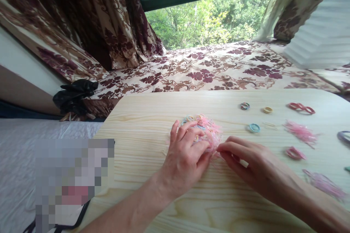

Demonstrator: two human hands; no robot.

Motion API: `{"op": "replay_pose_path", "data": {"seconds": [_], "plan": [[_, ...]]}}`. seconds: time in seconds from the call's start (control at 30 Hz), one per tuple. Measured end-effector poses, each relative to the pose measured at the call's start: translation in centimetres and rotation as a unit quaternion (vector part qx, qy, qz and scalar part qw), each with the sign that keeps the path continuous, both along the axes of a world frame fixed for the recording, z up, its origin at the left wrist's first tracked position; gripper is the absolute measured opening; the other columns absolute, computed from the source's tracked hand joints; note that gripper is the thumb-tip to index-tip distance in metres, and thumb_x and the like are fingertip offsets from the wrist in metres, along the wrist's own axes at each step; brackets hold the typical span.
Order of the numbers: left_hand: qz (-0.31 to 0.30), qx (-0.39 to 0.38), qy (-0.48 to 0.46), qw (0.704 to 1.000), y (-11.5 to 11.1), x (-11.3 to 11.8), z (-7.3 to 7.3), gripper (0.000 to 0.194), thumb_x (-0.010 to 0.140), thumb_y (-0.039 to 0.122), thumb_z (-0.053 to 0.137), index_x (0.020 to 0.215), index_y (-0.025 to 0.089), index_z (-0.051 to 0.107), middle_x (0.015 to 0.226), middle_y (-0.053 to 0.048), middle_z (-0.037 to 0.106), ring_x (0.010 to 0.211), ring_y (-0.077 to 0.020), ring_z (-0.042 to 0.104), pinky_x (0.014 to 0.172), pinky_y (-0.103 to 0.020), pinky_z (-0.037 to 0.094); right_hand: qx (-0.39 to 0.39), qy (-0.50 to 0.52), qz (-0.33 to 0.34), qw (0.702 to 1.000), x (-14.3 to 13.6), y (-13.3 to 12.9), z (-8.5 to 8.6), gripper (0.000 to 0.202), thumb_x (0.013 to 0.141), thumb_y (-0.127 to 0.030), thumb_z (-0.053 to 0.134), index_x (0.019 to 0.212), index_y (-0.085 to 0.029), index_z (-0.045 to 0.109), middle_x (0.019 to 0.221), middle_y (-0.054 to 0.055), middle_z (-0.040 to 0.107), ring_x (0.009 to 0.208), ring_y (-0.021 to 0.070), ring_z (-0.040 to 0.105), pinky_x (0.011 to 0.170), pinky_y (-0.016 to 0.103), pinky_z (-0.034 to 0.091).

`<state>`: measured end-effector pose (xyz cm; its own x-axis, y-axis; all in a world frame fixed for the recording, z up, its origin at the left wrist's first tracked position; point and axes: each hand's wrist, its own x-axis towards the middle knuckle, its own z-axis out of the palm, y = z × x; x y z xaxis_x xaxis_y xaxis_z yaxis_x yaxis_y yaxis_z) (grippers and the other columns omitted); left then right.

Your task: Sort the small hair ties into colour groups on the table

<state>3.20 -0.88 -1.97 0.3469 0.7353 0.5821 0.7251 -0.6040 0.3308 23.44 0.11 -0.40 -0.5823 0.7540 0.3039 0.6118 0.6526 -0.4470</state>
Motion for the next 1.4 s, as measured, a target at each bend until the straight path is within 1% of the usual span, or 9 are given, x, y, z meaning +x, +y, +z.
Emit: {"op": "replay_pose_path", "data": {"seconds": [0.2,0.4,0.57,0.73,0.93,1.17,1.3,1.4], "plan": [[0.005,0.008,-0.005,1.000,-0.1,0.0,0.2,0.012,0.090,0.018,0.061,0.079,0.021,0.067,0.103,-0.003,0.069,0.122,-0.0242,0.055,0.114,-0.054,0.028,0.011,-0.012,-0.001,1.000,0.1,0.1,0.0,0.024,0.094,-0.015,0.046,0.087,-0.019,0.068,0.073,0.002,0.064,0.060,0.0121,0.058,0.055,0.023,0.044],[0.017,0.024,-0.028,0.999,-0.2,-0.5,0.8,0.012,0.089,0.016,0.061,0.083,0.022,0.069,0.101,-0.003,0.070,0.120,-0.0236,0.055,0.114,-0.054,0.029,0.021,-0.011,-0.012,1.000,0.2,0.1,-0.1,0.023,0.095,-0.017,0.046,0.088,-0.019,0.068,0.074,0.002,0.064,0.060,0.0117,0.059,0.055,0.023,0.044],[0.017,0.021,-0.060,0.998,-0.3,-0.5,1.1,0.012,0.088,0.014,0.063,0.084,0.023,0.069,0.095,-0.002,0.070,0.118,-0.0225,0.057,0.113,-0.052,0.032,0.020,0.015,-0.026,0.999,0.1,0.1,0.3,0.022,0.095,-0.020,0.047,0.088,-0.020,0.067,0.076,0.003,0.065,0.061,0.0112,0.060,0.054,0.022,0.045],[0.000,0.014,-0.070,0.997,-0.4,-0.4,1.2,0.013,0.088,0.014,0.062,0.086,0.024,0.070,0.095,-0.002,0.070,0.117,-0.0226,0.056,0.113,-0.051,0.033,-0.004,0.058,-0.049,0.997,-0.2,0.0,0.6,0.020,0.096,-0.023,0.047,0.096,-0.020,0.067,0.082,0.005,0.068,0.061,0.0108,0.061,0.052,0.021,0.047],[-0.017,0.021,-0.068,0.997,-0.5,-0.3,1.5,0.013,0.089,0.014,0.061,0.088,0.023,0.070,0.095,-0.003,0.070,0.117,-0.0224,0.056,0.113,-0.049,0.034,-0.026,0.090,-0.037,0.995,-0.4,-0.2,0.8,0.016,0.093,-0.023,0.053,0.100,-0.020,0.067,0.082,0.003,0.068,0.056,0.0079,0.058,0.049,0.019,0.048],[-0.031,0.020,-0.080,0.996,-0.6,-0.3,1.5,0.012,0.089,0.015,0.062,0.090,0.023,0.071,0.095,-0.003,0.070,0.117,-0.0223,0.056,0.112,-0.049,0.035,-0.037,0.116,-0.027,0.992,-0.6,-0.3,0.9,0.015,0.093,-0.022,0.053,0.097,-0.020,0.068,0.079,0.003,0.066,0.058,0.0080,0.058,0.051,0.017,0.048],[-0.040,0.019,-0.076,0.996,-0.6,-0.4,1.6,0.013,0.089,0.014,0.062,0.090,0.023,0.071,0.095,-0.002,0.071,0.116,-0.0221,0.056,0.112,-0.048,0.035,-0.055,0.111,-0.016,0.992,-0.8,-0.3,1.3,0.019,0.094,-0.020,0.050,0.088,-0.019,0.068,0.078,0.004,0.065,0.063,0.0091,0.060,0.053,0.018,0.047],[-0.034,0.010,-0.072,0.997,-0.6,-0.4,1.6,0.013,0.089,0.013,0.062,0.089,0.023,0.069,0.094,-0.003,0.071,0.116,-0.0223,0.057,0.112,-0.049,0.035,-0.057,0.102,-0.018,0.993,-0.7,-0.3,1.4,0.021,0.094,-0.021,0.050,0.083,-0.019,0.067,0.076,0.004,0.065,0.062,0.0097,0.059,0.052,0.019,0.046]]}}
